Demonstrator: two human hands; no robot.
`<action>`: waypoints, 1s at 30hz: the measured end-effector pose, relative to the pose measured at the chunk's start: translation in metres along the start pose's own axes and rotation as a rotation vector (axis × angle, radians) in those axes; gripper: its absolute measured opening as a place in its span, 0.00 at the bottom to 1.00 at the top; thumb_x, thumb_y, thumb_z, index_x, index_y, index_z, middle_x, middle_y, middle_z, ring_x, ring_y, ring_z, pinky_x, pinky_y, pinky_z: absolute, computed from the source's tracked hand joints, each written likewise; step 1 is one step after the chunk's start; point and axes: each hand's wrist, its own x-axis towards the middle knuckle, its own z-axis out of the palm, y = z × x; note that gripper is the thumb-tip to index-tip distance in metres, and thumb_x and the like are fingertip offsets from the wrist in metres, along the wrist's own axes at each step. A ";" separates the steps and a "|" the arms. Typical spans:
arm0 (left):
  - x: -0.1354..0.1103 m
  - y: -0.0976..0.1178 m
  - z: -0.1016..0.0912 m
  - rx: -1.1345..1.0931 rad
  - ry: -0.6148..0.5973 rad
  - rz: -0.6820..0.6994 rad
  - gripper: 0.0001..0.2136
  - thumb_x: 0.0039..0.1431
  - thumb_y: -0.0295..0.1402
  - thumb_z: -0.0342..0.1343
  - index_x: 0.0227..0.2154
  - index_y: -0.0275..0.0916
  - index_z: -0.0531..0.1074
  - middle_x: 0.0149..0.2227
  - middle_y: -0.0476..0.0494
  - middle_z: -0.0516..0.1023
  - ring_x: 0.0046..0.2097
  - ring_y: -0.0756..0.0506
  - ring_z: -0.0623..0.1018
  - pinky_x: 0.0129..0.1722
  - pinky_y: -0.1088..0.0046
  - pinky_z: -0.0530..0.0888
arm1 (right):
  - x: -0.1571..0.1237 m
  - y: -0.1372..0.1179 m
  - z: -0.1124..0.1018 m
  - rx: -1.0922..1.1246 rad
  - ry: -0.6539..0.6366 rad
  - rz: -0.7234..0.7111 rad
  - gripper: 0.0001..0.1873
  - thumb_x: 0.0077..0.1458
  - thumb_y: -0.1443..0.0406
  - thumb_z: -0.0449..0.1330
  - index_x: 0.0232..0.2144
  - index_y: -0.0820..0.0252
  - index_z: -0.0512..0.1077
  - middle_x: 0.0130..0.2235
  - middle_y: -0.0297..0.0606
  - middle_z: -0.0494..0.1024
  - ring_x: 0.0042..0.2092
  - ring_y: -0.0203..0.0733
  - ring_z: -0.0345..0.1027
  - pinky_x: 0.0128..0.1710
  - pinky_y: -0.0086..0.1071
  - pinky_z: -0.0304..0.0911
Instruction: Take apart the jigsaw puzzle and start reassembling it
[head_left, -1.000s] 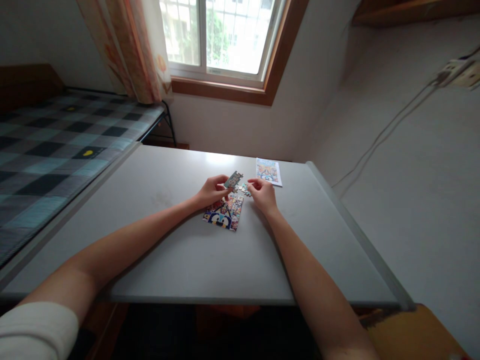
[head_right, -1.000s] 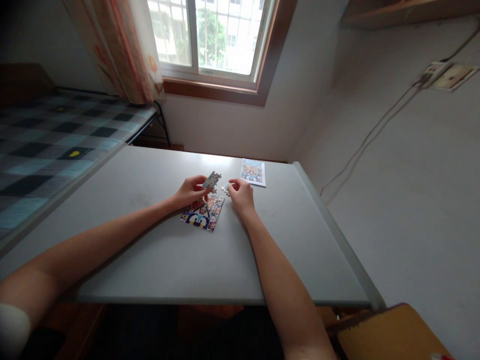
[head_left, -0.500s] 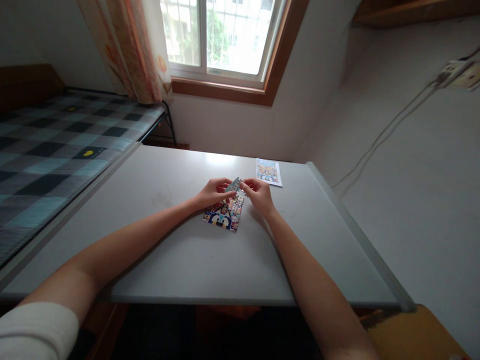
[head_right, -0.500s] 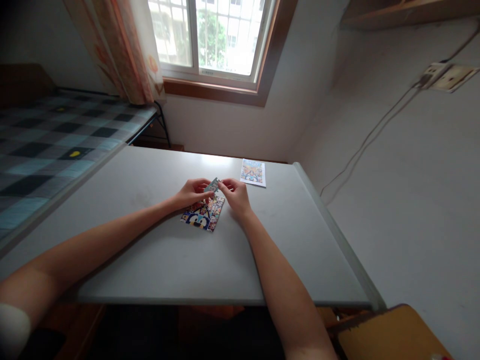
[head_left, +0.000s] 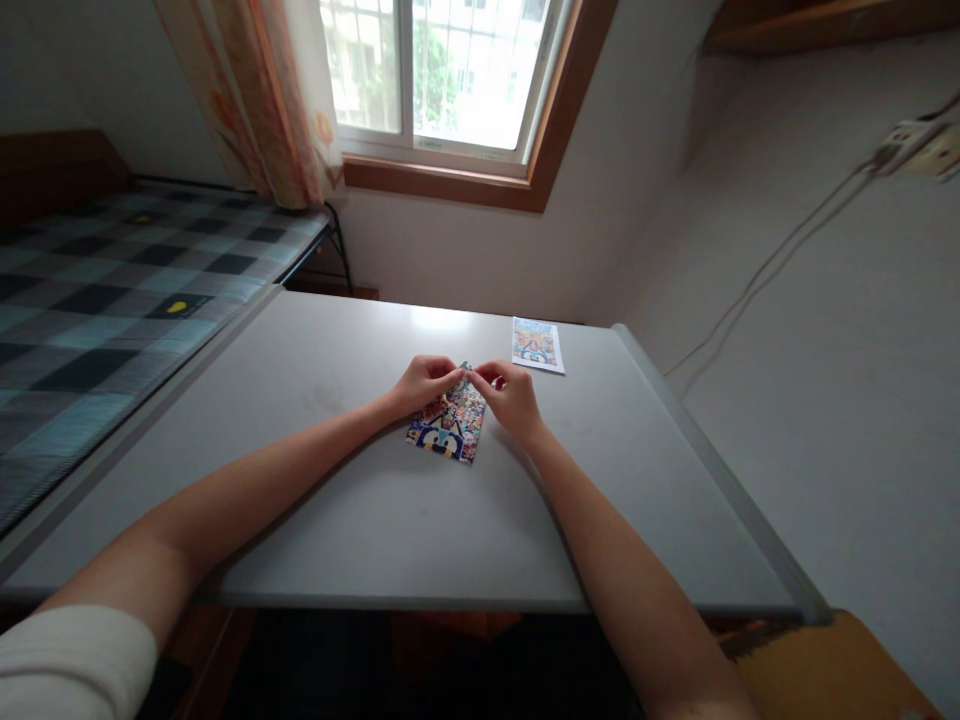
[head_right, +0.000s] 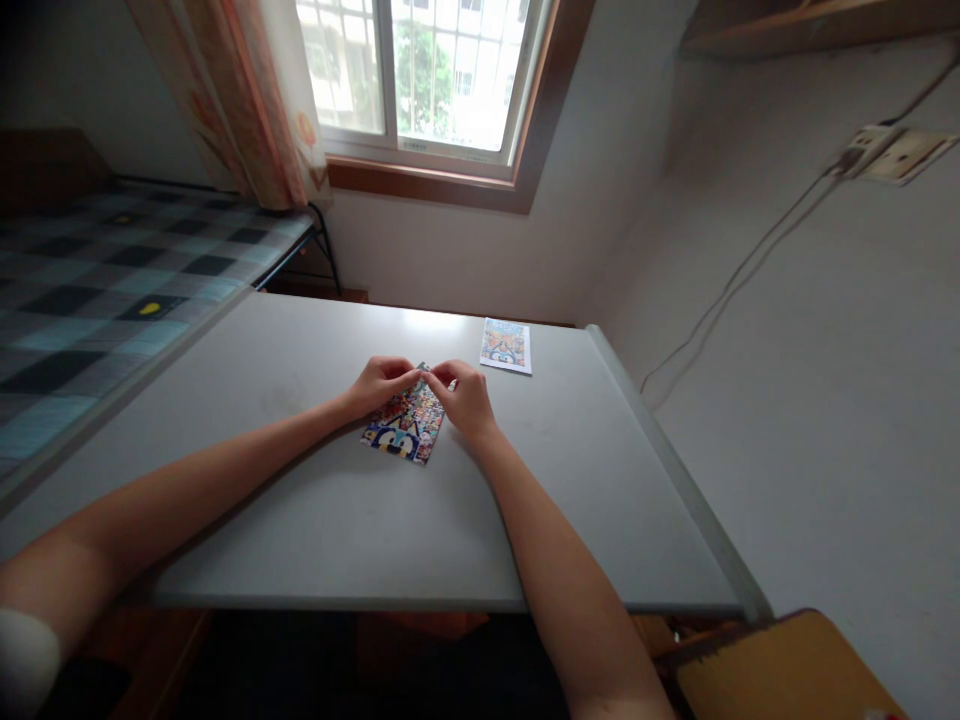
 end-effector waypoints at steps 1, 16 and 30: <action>0.000 0.000 0.000 0.001 -0.002 0.001 0.20 0.52 0.48 0.57 0.20 0.33 0.69 0.18 0.51 0.66 0.22 0.54 0.62 0.22 0.78 0.59 | 0.000 -0.001 0.000 -0.027 -0.001 -0.025 0.18 0.53 0.50 0.60 0.25 0.57 0.73 0.27 0.37 0.74 0.29 0.38 0.65 0.32 0.33 0.60; 0.000 -0.001 -0.001 -0.054 0.014 -0.014 0.19 0.53 0.47 0.59 0.23 0.32 0.73 0.20 0.50 0.70 0.23 0.54 0.66 0.22 0.78 0.62 | -0.003 -0.003 -0.001 -0.105 0.017 -0.164 0.13 0.57 0.56 0.57 0.26 0.56 0.72 0.28 0.36 0.70 0.31 0.39 0.63 0.35 0.34 0.59; -0.001 -0.007 0.004 -0.058 -0.033 0.040 0.16 0.53 0.43 0.60 0.26 0.31 0.74 0.26 0.45 0.76 0.26 0.53 0.71 0.26 0.77 0.68 | -0.003 -0.003 0.000 -0.424 0.082 -0.253 0.11 0.57 0.64 0.57 0.23 0.59 0.68 0.26 0.35 0.70 0.30 0.37 0.62 0.34 0.32 0.56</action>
